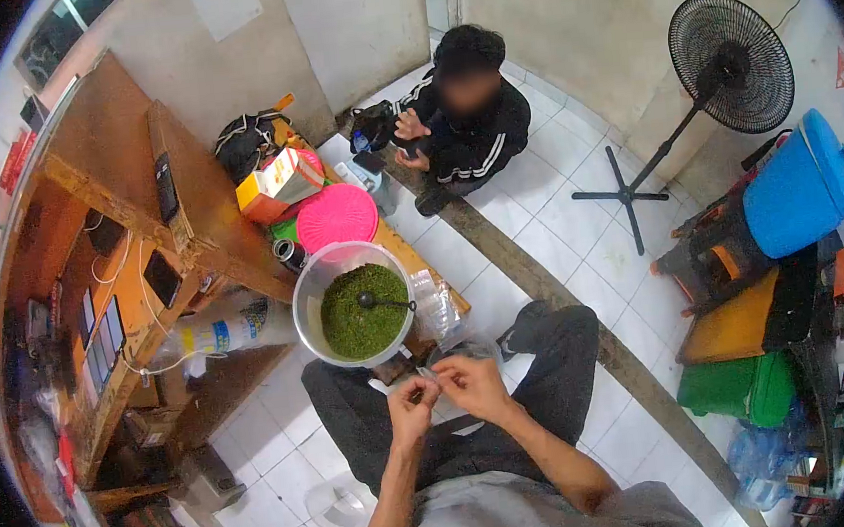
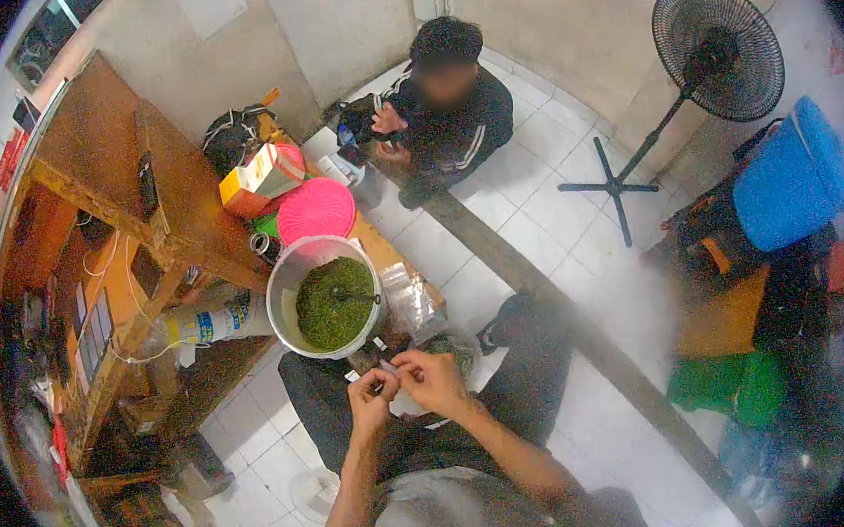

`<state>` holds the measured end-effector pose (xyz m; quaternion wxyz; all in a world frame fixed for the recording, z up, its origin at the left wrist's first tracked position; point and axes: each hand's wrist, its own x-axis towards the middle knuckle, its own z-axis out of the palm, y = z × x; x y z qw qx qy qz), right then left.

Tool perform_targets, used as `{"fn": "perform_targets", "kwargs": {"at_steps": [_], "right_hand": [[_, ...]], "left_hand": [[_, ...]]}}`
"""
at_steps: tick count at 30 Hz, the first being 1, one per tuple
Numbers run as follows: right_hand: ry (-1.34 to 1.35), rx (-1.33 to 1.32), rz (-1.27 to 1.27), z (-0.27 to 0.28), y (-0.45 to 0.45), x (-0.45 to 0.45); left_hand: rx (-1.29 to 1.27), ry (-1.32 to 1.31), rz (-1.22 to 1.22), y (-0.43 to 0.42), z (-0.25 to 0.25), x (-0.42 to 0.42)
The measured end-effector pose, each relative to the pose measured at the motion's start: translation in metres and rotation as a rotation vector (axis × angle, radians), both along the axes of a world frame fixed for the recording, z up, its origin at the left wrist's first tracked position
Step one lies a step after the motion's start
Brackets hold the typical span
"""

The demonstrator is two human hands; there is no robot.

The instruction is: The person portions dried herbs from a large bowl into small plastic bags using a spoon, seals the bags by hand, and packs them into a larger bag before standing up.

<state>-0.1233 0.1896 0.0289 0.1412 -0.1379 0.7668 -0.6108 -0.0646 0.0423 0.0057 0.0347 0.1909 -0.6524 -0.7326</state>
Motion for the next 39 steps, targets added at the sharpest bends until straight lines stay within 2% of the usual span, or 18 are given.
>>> {"fn": "perform_targets", "kwargs": {"at_steps": [1,3,4,7,9,13,15,16,18,19,21,23,25,27,29,31,35,39], "right_hand": [[0.001,0.002,0.000,-0.010,0.000,0.000],[-0.338,-0.400,-0.014,-0.021,0.000,-0.004],[-0.338,-0.399,-0.010,-0.019,0.000,-0.004],[-0.247,-0.173,-0.014,-0.012,0.004,-0.003],[0.184,0.220,-0.029,-0.005,0.003,-0.004],[0.396,0.341,-0.153,-0.011,0.005,-0.010],[0.081,0.214,-0.075,-0.017,0.005,-0.011],[0.081,0.214,-0.076,-0.021,0.006,-0.012],[-0.105,-0.009,-0.073,-0.021,0.009,-0.013],[-0.107,-0.008,-0.074,-0.017,0.011,-0.014],[-0.367,-0.253,0.005,-0.006,0.016,-0.017],[-0.378,-0.265,0.012,0.004,0.017,-0.017],[-0.390,-0.277,0.016,0.002,0.019,-0.016],[-0.343,-0.343,-0.039,-0.014,0.020,-0.016],[-0.301,-0.321,0.028,-0.025,0.024,-0.015],[-0.332,-0.181,0.065,-0.002,0.025,-0.016],[-0.336,-0.036,0.249,-0.006,0.031,-0.018],[-0.365,0.076,0.297,0.019,0.026,-0.019]], "left_hand": [[0.002,0.001,0.000,-0.002,0.000,0.000],[0.082,-0.075,-0.091,-0.008,0.001,0.002],[0.083,-0.074,-0.087,-0.008,0.003,0.001],[-0.002,-0.113,-0.054,-0.005,0.005,0.000],[-0.576,0.059,0.001,-0.004,-0.005,-0.001],[-0.837,0.093,0.006,-0.001,0.018,-0.002],[-0.657,-0.010,-0.065,0.001,0.033,-0.001],[-0.658,-0.009,-0.066,-0.001,0.035,-0.004],[-0.626,0.180,0.067,-0.006,0.036,-0.005],[-0.625,0.179,0.065,-0.008,0.031,-0.004],[-0.041,0.045,0.061,-0.013,0.019,-0.003],[-0.009,0.081,0.000,-0.020,0.017,0.000],[0.109,-0.043,-0.032,-0.024,0.017,0.002],[0.062,-0.039,0.025,-0.024,0.015,0.004],[-0.150,-0.108,-0.047,-0.022,0.035,0.006],[-0.215,-0.089,-0.067,-0.024,0.030,0.007],[-0.442,0.037,-0.125,-0.031,0.017,0.014],[-0.779,0.258,-0.213,-0.037,0.052,0.016]]}}
